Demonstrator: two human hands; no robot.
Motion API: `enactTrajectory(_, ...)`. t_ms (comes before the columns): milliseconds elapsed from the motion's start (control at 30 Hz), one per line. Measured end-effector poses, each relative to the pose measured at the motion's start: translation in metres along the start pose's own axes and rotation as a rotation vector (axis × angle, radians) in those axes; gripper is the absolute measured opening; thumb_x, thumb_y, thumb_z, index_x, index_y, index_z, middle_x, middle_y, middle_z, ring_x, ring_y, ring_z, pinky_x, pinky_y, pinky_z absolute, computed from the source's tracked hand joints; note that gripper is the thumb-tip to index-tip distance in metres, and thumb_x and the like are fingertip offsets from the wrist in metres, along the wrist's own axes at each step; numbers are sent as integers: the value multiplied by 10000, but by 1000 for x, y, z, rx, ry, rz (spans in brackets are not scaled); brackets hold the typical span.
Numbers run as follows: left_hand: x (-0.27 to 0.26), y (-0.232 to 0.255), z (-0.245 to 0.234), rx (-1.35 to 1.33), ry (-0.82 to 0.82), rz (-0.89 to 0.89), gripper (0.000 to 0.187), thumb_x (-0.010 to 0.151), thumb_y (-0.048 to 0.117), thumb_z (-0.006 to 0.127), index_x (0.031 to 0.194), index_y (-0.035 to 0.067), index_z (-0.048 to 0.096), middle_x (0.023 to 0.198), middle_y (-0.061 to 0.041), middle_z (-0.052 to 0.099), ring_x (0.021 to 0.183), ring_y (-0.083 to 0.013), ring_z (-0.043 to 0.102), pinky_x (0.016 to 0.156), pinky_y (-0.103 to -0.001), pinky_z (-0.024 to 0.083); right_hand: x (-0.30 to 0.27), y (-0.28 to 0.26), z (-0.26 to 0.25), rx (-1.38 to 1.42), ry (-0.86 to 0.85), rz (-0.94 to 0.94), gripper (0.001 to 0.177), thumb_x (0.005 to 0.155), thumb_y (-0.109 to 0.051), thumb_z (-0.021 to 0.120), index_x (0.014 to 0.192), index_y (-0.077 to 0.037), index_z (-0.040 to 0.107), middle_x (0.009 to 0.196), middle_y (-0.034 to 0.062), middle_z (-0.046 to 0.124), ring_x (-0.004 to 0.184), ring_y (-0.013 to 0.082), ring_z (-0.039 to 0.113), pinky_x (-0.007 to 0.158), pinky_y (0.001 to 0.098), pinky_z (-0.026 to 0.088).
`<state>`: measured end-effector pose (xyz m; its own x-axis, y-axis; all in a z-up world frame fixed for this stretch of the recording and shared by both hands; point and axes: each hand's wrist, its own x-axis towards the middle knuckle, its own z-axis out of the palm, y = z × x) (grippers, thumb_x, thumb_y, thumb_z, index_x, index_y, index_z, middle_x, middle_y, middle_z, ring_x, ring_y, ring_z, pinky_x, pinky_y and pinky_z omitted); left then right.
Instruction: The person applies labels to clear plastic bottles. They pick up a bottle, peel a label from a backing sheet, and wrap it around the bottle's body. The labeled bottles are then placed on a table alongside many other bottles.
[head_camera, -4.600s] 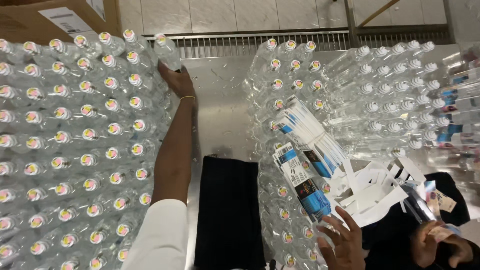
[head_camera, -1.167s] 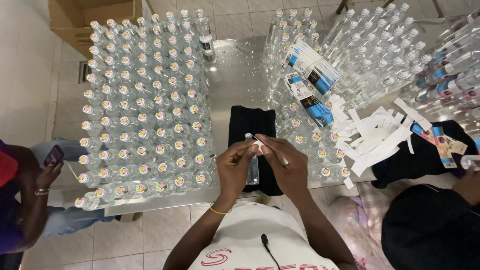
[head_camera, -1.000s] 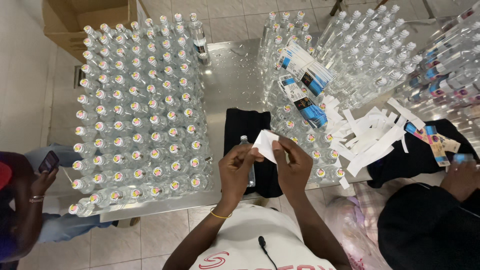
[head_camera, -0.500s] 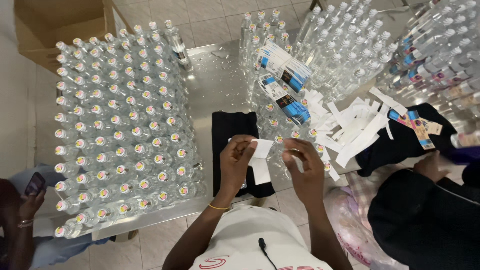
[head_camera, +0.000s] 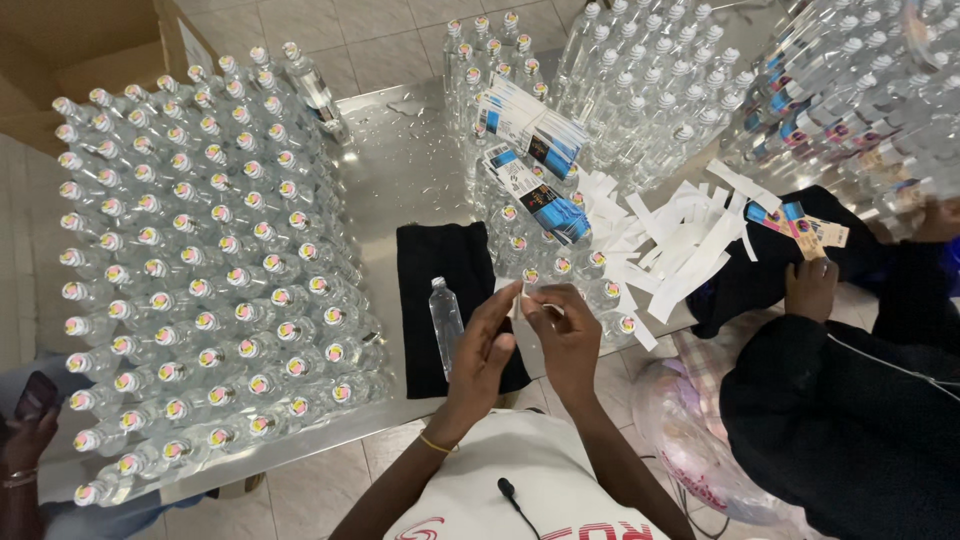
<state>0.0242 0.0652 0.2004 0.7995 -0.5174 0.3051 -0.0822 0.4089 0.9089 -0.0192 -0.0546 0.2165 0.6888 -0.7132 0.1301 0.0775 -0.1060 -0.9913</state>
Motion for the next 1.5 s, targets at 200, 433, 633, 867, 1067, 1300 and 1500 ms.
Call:
enactTrajectory(200,9,0,18,21,101,-118,369,1109,150,619,1444,4,671,1396,-170,757,1226,-207,722,1012,-397,610,-3,7,-20,-82,-131,-157,168,949,56,798,1094,-14,847,917,84,740,855,110,658,755,265,575)
enactTrajectory(433,38,-14,46,167,202,-236,246,1136,174,604,1185,110,836,1049,-79,863,941,-73,700,852,-328,611,-4,14,-49,79,-53,-122,100,966,53,802,1062,79,816,958,170,730,1002,239,761,904,355,625)
enactTrajectory(633,114,-154,13,-647,317,-558,390,1090,388,677,1283,51,715,1241,-171,799,1163,-266,790,901,-259,647,-2,38,-185,737,442,154,114,1094,-113,676,1204,-122,702,1036,-12,766,913,126,768,983,425,677)
enactTrajectory(867,214,-158,96,-150,358,-46,501,1151,482,521,1378,50,634,1295,-190,750,1285,-303,707,1104,-446,554,-23,26,-284,737,749,95,162,1140,-149,624,1242,-101,741,1213,74,812,1074,192,813,1075,457,672)
enactTrajectory(1067,181,-191,145,694,-238,77,791,1137,612,432,1675,32,405,1692,-244,457,1600,-456,379,1356,-561,206,-6,58,-244,445,602,101,114,1086,-93,665,1197,-100,690,1120,46,769,1038,156,774,1010,370,654)
enactTrajectory(1300,78,-122,50,-166,-152,-863,769,1100,681,450,1331,21,771,1100,-127,814,936,-222,817,842,-359,682,19,-17,-137,-175,-206,-311,127,1010,-71,713,1091,-51,809,1142,168,851,1227,370,781,1121,510,555)
enactTrajectory(1500,26,-101,-25,-106,191,-655,181,1008,68,786,1185,72,748,1031,-47,686,991,-180,722,829,-314,627,7,-2,-80,-390,-658,-595,168,1045,-155,705,1181,-114,795,1228,76,821,1288,336,727,1185,589,473)
